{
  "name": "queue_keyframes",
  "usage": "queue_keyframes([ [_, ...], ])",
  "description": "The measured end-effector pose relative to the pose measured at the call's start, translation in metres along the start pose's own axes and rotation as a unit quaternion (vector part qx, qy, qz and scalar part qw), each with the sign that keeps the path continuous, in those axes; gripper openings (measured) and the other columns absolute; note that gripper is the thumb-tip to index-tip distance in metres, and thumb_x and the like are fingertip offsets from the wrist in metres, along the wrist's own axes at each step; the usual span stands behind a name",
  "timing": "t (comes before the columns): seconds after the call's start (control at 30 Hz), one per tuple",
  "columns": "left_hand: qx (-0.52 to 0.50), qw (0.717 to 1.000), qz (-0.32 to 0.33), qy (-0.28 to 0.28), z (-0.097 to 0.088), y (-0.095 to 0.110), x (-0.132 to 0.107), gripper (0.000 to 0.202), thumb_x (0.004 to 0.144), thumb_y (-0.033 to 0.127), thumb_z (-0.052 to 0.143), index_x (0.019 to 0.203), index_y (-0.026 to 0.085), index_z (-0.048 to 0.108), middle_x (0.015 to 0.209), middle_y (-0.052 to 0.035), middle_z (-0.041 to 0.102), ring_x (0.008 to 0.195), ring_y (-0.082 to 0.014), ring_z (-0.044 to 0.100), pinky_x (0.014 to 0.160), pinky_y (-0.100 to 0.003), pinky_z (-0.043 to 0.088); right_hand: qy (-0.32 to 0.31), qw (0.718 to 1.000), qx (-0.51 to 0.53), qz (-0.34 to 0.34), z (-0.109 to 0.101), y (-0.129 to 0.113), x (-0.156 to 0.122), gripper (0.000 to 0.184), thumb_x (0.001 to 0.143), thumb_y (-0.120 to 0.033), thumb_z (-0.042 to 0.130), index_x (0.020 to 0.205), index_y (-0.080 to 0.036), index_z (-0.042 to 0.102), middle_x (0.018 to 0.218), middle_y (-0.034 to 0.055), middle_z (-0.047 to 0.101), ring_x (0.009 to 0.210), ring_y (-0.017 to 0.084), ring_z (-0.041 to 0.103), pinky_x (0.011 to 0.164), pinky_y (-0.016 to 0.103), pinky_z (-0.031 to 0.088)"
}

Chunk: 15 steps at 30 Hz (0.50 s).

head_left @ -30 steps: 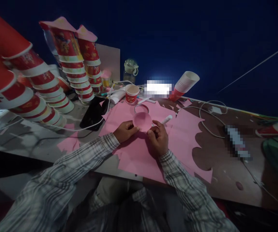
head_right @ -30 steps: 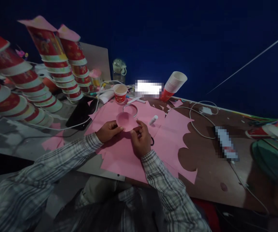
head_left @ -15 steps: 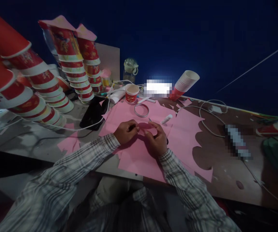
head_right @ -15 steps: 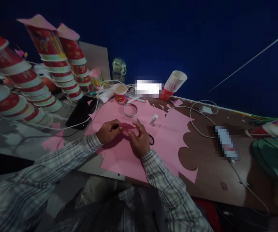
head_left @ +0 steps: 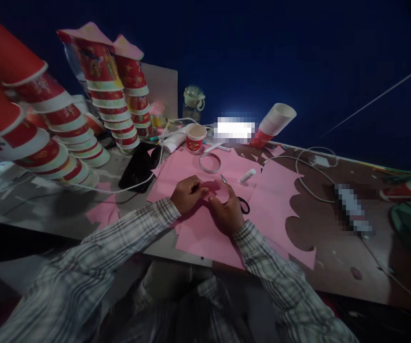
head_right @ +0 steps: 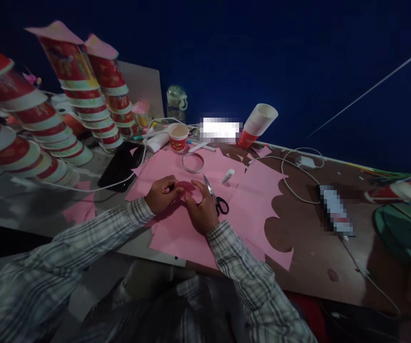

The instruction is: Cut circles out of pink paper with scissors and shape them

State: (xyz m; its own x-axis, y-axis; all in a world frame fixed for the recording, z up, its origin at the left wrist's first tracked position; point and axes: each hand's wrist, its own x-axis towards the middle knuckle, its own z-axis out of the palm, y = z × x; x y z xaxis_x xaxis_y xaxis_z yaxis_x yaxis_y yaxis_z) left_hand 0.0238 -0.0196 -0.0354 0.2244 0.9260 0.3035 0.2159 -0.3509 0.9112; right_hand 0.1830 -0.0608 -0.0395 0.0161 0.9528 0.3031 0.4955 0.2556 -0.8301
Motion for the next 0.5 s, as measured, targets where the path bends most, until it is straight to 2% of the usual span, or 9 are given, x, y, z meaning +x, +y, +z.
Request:
queue_keyframes([
  [0.13,0.021,1.000,0.009,-0.015,-0.0009,-0.0021,0.0017,0.027,0.083,0.032,0.058,0.061,0.017,0.056,0.061,0.0016,0.050,0.057,-0.0113,0.044,0.063,-0.027,0.037,-0.016,1.000,-0.007,-0.020,-0.0014,-0.0002,-0.0006,0.043,0.083,-0.034,0.061,0.122,-0.016,0.056,0.121,0.0136,0.064,0.113,0.026,0.060,0.099,0.045,0.047],
  [0.33,0.078,0.996,0.028,-0.028,-0.0004,-0.0055,0.0019,0.031,0.085,0.037,0.055,0.060,0.019,0.057,0.059,-0.0002,0.053,0.060,-0.0139,0.047,0.073,-0.031,0.039,-0.016,1.000,0.001,-0.015,0.0001,0.0006,-0.0013,0.036,0.086,-0.032,0.057,0.120,-0.019,0.058,0.119,0.0115,0.066,0.111,0.025,0.062,0.098,0.044,0.049],
  [0.5,0.070,0.997,0.019,-0.033,-0.0002,-0.0057,0.0012,0.025,0.084,0.034,0.058,0.064,0.019,0.062,0.060,-0.0006,0.054,0.063,-0.0153,0.050,0.079,-0.033,0.037,-0.013,1.000,0.000,-0.010,0.0009,0.0014,-0.0018,0.036,0.087,-0.035,0.056,0.119,-0.018,0.058,0.117,0.0121,0.066,0.109,0.025,0.062,0.097,0.044,0.049],
])
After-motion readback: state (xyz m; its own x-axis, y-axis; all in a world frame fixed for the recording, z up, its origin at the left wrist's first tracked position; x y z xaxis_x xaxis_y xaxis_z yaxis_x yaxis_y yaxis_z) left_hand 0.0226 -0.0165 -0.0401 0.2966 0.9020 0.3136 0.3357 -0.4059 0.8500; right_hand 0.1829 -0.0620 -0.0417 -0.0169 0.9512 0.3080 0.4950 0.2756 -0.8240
